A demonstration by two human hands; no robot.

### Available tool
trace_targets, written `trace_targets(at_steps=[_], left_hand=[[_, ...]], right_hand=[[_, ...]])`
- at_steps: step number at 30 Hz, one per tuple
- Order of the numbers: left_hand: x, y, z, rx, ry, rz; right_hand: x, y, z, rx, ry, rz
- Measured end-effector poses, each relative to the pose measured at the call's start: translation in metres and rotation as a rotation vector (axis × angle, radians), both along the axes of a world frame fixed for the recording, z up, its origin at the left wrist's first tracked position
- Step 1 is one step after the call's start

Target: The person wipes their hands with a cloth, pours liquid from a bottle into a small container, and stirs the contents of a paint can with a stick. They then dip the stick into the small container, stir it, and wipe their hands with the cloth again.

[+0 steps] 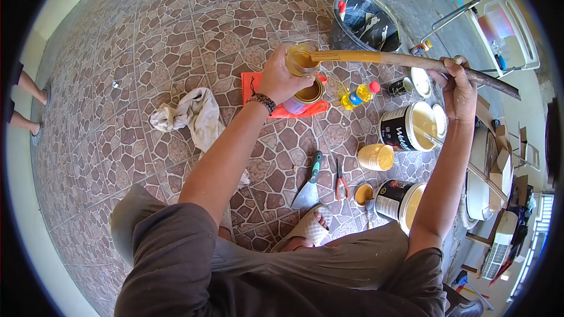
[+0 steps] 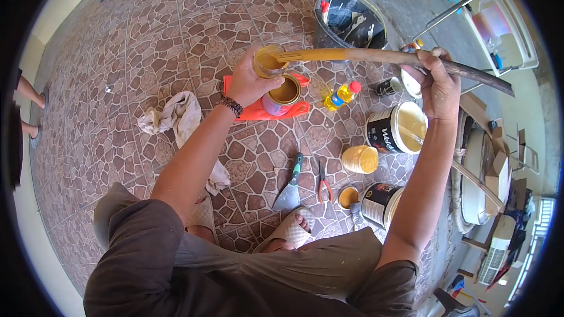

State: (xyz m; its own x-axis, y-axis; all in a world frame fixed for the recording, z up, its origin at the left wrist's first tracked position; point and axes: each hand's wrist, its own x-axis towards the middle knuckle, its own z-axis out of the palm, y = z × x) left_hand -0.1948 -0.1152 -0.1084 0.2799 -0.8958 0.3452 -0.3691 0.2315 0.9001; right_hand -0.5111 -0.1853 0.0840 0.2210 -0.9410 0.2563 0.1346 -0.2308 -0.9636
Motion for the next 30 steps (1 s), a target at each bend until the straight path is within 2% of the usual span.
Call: trace_targets(at_steps=[6, 14, 20, 22, 30], left_hand=[[-0.001, -0.001, -0.006, 0.041, 0.036, -0.028], [0.003, -0.005, -0.006, 0.062, 0.153, -0.163], [0.004, -0.002, 0.004, 0.13, 0.15, -0.262], [0.006, 0.0, 0.007, 0.13, 0.313, -0.327], [0.013, -0.002, 0.007, 0.093, 0.34, -0.333]], right_hand=[[0.01, 0.003, -0.005, 0.014, 0.036, 0.111], [0.007, 0.007, -0.006, -0.01, -0.088, 0.286], [0.012, 0.012, -0.002, -0.047, -0.047, 0.314], [0.01, 0.012, 0.002, -0.073, -0.045, 0.337], [-0.002, 0.017, 0.014, -0.101, -0.066, 0.306]])
